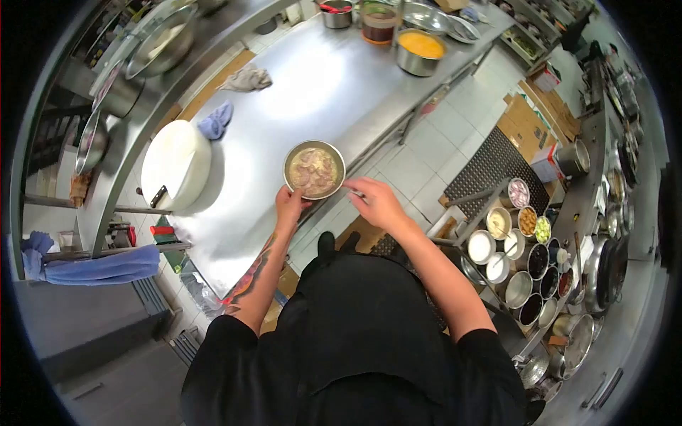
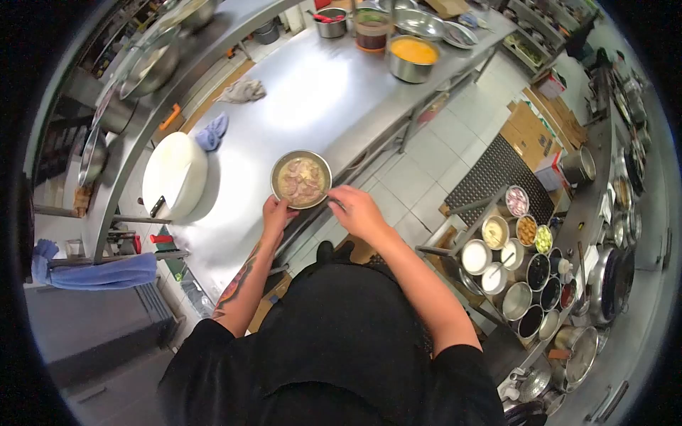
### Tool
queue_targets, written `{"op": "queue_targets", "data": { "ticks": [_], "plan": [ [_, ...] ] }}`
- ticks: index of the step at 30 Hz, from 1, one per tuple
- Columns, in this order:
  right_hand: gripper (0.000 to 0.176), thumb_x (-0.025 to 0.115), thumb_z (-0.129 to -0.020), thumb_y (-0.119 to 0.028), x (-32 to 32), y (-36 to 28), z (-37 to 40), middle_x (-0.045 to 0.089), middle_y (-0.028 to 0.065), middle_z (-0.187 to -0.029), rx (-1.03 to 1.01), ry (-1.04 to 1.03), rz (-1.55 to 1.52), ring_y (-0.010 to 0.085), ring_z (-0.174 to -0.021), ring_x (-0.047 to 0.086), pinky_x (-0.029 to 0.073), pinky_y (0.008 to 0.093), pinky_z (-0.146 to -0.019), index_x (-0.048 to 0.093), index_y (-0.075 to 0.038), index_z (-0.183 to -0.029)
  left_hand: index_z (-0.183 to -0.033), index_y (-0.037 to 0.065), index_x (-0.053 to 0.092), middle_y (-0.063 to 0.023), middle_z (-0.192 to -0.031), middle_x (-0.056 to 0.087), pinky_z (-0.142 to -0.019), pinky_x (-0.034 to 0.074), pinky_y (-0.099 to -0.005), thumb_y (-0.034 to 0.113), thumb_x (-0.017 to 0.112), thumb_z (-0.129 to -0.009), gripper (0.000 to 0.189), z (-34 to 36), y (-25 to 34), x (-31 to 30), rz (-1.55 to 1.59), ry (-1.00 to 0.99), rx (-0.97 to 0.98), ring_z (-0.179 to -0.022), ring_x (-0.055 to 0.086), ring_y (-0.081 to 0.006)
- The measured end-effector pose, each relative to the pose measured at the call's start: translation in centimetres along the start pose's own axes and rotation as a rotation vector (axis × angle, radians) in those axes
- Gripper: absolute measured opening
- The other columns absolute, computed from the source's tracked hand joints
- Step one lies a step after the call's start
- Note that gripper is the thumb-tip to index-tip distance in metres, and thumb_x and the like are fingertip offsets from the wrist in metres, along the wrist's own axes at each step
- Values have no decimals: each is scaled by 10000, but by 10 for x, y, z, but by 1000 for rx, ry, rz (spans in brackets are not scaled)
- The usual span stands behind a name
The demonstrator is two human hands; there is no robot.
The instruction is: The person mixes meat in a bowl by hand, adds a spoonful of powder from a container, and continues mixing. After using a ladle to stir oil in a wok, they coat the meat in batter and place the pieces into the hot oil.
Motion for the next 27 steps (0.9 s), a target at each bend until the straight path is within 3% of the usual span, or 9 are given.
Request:
{"op": "queue_targets", "data": {
  "ticks": [5,7,9,11,13,16,18,25,27],
  "plan": [
    [529,759,-813,-170,143,17,-97,626,174,-1162,53,-118,399,356,-1121,606,548,453,-865,566,2,-1274,-996,-8,517,-157,-959,667,-699,617,-321,128,546,-1000,139,-18,-26,-42,101,-65,-104,-787,707,-222],
    [706,789,-790,-262,178,33,-111,598,212,-1220,255,-169,579,373,-1158,586,533,470,-900,490,34,-1357,-1008,-6,518,-144,-975,658,-725,615,-326,137,555,-1005,147,-11,-20,-40,152,-114,-103,-826,706,-222],
    [611,771,-799,-260,201,42,-117,626,208,-1167,192,-112,695,403,-1082,620,542,485,-864,531,-30,-1311,-1020,-4,520,-131,-990,649,-751,613,-330,145,564,-1011,156,-11,-21,-40,199,-172,-106,-865,706,-222],
    [460,748,-819,-275,204,62,-127,650,188,-1099,206,-238,619,412,-993,656,550,489,-831,593,-110,-1220,-1033,3,525,-112,-1009,634,-779,606,-339,163,582,-1019,170,-17,-37,-41,161,-202,-153,-935,698,-217],
    [299,769,-794,-267,189,50,-142,663,161,-1050,182,-144,686,405,-908,673,551,472,-779,676,-135,-1045,-1031,6,528,-109,-1004,629,-787,606,-346,161,589,-1018,167,-15,-33,-45,174,-200,-160,-949,698,-219],
    [413,835,-715,-241,172,27,-144,655,159,-1072,96,-119,657,389,-937,667,545,460,-813,688,-142,-1088,-1045,-19,521,-122,-984,627,-786,612,-347,157,579,-1025,185,-15,-36,-48,297,-241,-144,-942,699,-223],
    [479,817,-721,-183,175,37,-145,614,164,-1109,191,-292,253,365,-1003,664,558,442,-846,675,-159,-1178,-1022,9,533,-114,-1021,637,-834,598,-366,153,586,-1022,153,-16,-32,-49,261,-248,-131,-965,699,-234],
    [479,828,-676,-168,189,51,-139,634,150,-1154,302,-149,422,356,-1038,642,534,431,-896,731,-188,-1144,-1021,-22,535,-127,-1022,643,-791,604,-335,157,572,-1029,183,-16,-34,-43,244,-252,-150,-954,703,-221],
    [511,811,-681,-150,191,58,-144,635,141,-1175,284,-246,703,350,-1079,632,533,433,-912,720,-201,-1181,-1017,-21,535,-129,-1031,647,-792,601,-332,155,567,-1031,179,-14,-31,-42,297,-284,-135,-967,704,-225]
  ]
}}
Point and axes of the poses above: each hand's wrist, its own z-axis away from the middle knuckle, its own x-axis out of the palm, y = z × x, the point moved 7 cm from there along -z, towards the middle knuckle
